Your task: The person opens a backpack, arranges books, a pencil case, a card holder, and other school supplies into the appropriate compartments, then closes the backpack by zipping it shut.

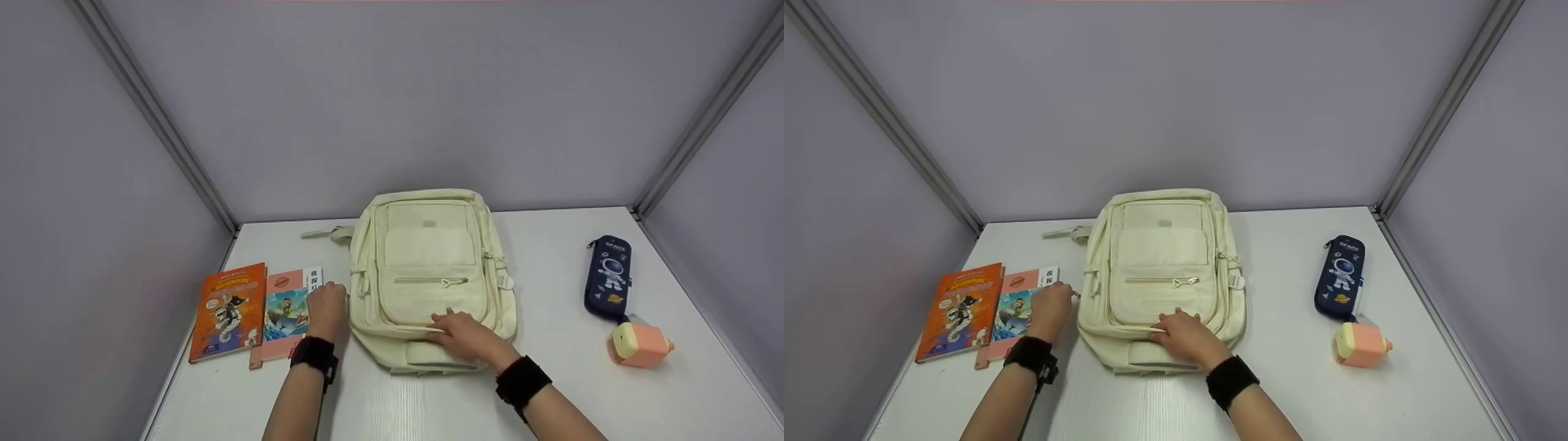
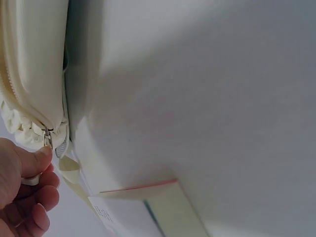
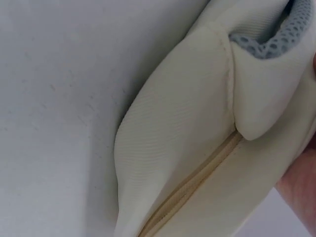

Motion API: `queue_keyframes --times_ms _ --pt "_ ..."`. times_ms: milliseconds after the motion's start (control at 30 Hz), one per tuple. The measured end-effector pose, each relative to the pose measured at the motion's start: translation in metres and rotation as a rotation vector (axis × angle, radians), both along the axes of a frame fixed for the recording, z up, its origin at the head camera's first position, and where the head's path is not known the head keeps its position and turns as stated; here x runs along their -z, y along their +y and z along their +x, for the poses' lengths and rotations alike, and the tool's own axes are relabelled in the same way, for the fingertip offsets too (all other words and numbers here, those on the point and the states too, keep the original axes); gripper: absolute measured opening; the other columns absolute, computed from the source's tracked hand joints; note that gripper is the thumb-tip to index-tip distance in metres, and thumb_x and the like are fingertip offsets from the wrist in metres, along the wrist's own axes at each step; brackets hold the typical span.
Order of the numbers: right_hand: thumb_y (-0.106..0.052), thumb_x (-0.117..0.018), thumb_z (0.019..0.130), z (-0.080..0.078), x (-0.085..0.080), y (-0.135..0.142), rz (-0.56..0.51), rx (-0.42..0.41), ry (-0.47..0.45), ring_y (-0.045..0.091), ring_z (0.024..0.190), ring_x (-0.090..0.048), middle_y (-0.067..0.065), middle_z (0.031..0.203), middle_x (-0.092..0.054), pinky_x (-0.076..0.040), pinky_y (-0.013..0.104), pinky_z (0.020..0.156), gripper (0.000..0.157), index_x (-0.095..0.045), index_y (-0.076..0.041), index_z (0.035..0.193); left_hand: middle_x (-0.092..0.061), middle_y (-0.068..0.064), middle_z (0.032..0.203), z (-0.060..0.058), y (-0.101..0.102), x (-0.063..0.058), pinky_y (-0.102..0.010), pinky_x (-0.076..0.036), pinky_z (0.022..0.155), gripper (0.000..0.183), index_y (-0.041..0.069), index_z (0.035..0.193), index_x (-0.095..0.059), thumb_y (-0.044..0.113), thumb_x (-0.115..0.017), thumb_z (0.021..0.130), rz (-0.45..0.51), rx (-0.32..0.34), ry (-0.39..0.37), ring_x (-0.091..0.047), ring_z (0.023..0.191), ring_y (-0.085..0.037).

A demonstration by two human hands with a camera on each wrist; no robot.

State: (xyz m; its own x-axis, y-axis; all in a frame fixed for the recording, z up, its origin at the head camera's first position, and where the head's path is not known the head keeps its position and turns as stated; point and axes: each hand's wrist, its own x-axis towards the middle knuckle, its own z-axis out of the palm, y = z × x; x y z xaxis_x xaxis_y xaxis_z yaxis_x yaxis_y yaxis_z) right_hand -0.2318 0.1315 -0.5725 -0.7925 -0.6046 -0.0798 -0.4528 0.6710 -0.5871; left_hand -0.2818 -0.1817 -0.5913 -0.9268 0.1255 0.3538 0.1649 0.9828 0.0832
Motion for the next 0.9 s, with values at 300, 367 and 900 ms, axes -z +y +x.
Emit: queue_keyframes --times_ms 300,367,900 --pt "-0.043 -0.05 0.102 0.0 0.002 0.001 0.004 -0.017 0.023 0.047 0.135 -0.035 0.017 0.141 -0.051 -0.028 0.057 0.109 0.04 -0.068 -0.017 0.126 -0.061 -0.016 0.068 -0.019 0.005 0.004 -0.048 -0.052 0.054 0.017 0.002 0.074 -0.071 -0.003 -0.064 0.088 0.042 -0.054 -0.019 -0.061 0.06 -0.034" --pt "-0.043 -0.05 0.101 -0.001 0.002 0.001 0.007 -0.016 0.019 0.047 0.135 -0.035 0.016 0.141 -0.051 -0.027 0.058 0.109 0.04 -0.068 -0.018 0.126 -0.061 -0.017 0.069 -0.023 0.006 0.004 -0.048 -0.052 0.054 0.018 0.001 0.074 -0.071 -0.002 -0.063 0.089 0.06 -0.074 -0.02 -0.062 0.061 -0.035" --pt "-0.04 -0.051 0.102 0.002 0.002 0.001 0.007 -0.013 -0.004 0.046 0.138 -0.029 0.013 0.145 -0.047 -0.021 0.062 0.109 0.037 -0.066 -0.02 0.129 -0.063 -0.018 0.075 -0.032 0.008 0.004 -0.049 -0.053 0.054 0.016 -0.002 0.083 -0.072 -0.003 -0.06 0.093 0.179 -0.178 -0.069 -0.063 0.064 -0.034"
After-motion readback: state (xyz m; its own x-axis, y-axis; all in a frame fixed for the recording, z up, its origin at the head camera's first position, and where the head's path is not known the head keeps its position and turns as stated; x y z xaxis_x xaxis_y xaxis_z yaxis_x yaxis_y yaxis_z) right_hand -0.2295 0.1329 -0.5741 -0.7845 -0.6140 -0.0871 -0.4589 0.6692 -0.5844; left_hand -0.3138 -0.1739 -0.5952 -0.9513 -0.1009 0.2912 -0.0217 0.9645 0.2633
